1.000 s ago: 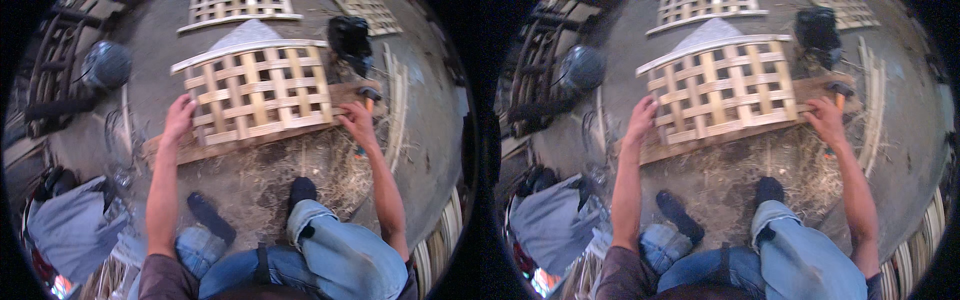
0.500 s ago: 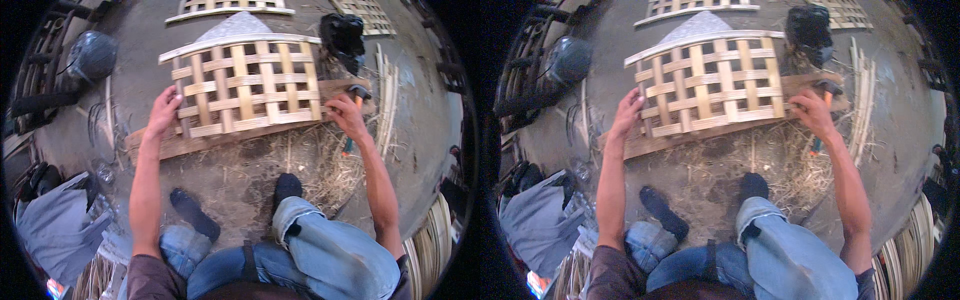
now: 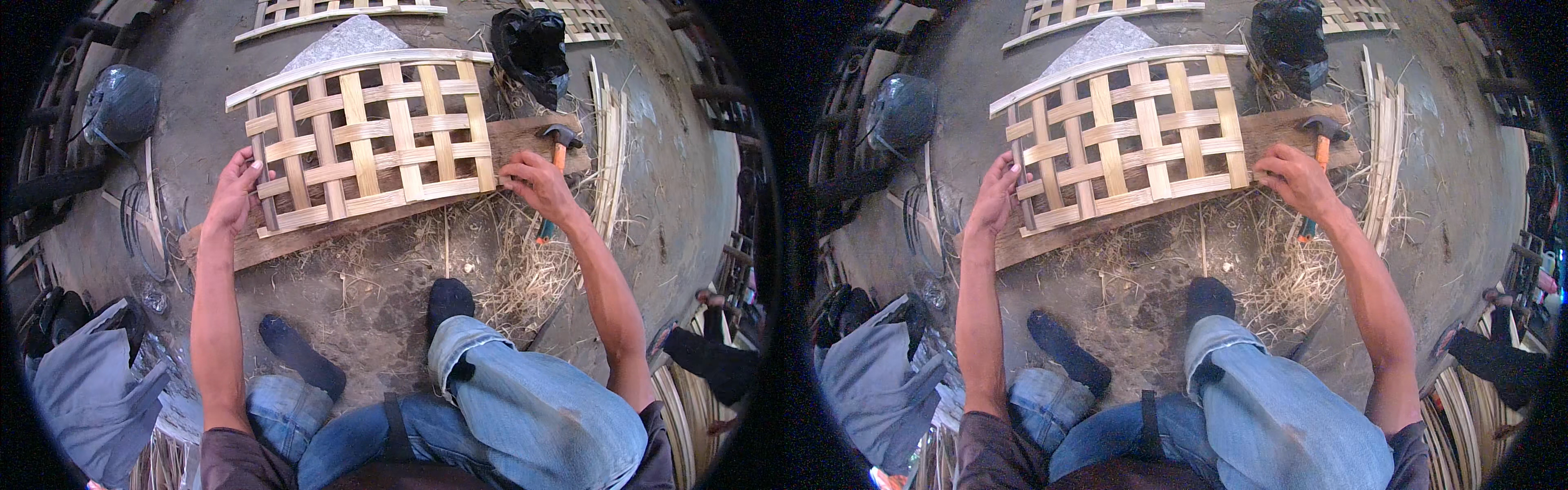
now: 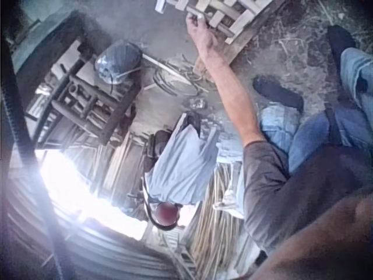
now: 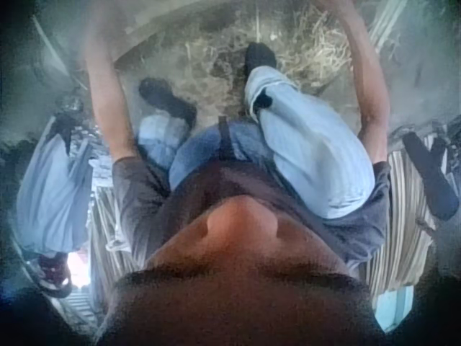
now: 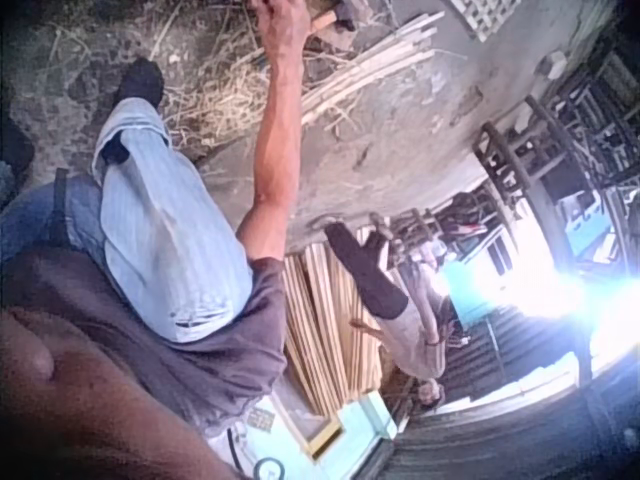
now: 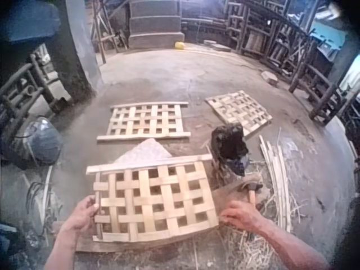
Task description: The person assembles a wooden lattice panel by placing thin wooden strips across a woven grid and securing them with a hammer. The person works on the floor, adjusting and hammering the strips into place.
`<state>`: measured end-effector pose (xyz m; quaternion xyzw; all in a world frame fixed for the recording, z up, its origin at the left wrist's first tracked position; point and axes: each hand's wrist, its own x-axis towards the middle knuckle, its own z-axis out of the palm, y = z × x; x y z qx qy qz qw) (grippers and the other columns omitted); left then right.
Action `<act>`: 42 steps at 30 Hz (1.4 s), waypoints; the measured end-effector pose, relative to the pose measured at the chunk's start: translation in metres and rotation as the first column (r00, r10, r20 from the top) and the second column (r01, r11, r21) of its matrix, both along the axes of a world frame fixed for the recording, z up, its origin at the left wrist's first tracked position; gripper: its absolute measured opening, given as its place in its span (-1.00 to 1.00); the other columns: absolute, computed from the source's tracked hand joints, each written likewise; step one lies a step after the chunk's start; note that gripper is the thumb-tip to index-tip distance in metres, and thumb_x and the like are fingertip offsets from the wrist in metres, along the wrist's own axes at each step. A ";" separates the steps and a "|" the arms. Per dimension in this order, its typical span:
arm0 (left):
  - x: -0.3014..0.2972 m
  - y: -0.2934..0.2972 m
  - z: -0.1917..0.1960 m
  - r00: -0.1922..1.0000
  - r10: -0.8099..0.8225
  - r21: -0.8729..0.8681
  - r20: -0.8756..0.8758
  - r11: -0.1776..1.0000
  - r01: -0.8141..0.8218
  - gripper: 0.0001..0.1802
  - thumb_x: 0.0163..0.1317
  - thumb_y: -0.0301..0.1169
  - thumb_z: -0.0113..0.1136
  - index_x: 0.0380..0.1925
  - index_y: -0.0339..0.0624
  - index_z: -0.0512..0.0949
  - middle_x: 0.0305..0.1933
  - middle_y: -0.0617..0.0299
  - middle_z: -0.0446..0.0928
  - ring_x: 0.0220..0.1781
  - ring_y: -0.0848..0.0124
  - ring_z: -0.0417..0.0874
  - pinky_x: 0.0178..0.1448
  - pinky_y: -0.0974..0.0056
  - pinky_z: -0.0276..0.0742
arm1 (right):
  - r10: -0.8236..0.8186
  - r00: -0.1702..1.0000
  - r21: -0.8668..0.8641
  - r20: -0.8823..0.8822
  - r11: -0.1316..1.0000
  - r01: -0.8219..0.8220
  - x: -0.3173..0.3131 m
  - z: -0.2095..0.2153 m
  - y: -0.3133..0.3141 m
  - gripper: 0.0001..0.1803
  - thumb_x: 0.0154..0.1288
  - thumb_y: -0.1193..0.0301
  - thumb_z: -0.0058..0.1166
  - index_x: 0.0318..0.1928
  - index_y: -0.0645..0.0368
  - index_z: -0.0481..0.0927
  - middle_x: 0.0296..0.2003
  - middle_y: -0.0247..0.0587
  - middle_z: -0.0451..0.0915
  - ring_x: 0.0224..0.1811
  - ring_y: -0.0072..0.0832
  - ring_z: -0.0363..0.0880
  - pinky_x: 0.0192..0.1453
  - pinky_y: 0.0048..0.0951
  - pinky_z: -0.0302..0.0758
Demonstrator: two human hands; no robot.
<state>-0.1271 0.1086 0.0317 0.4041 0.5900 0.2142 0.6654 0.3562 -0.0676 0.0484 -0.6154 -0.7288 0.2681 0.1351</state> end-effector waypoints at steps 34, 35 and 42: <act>-0.047 -0.079 -0.003 0.658 -0.133 0.587 -0.741 0.347 0.731 -0.61 -0.04 -0.28 0.54 -0.22 -0.15 0.63 -0.16 0.13 0.60 -0.05 0.12 0.62 0.03 0.09 0.56 | -0.093 0.996 0.077 -0.019 0.993 0.094 -0.005 -0.007 -0.004 -0.74 0.19 0.52 0.29 -0.09 0.12 0.62 -0.12 -0.17 0.59 -0.04 -0.19 0.61 -0.04 -0.26 0.57; -0.045 -0.079 -0.001 0.652 -0.131 0.586 -0.746 0.335 0.738 -0.61 -0.04 -0.28 0.53 -0.22 -0.15 0.63 -0.16 0.13 0.60 -0.06 0.13 0.62 0.03 0.10 0.56 | -0.092 0.995 0.081 -0.032 0.992 0.095 -0.005 -0.007 -0.004 -0.74 0.20 0.54 0.28 -0.09 0.12 0.62 -0.13 -0.17 0.58 -0.07 -0.19 0.62 -0.07 -0.28 0.58; -0.039 -0.079 0.000 0.648 -0.152 0.583 -0.746 0.320 0.747 -0.55 -0.04 -0.29 0.53 -0.14 -0.15 0.60 -0.16 0.15 0.60 -0.06 0.14 0.62 0.03 0.10 0.56 | -0.132 0.991 0.124 -0.037 0.983 0.135 0.002 -0.012 -0.007 -0.74 0.22 0.57 0.23 -0.06 0.12 0.61 -0.13 -0.16 0.57 -0.17 -0.16 0.63 -0.11 -0.26 0.58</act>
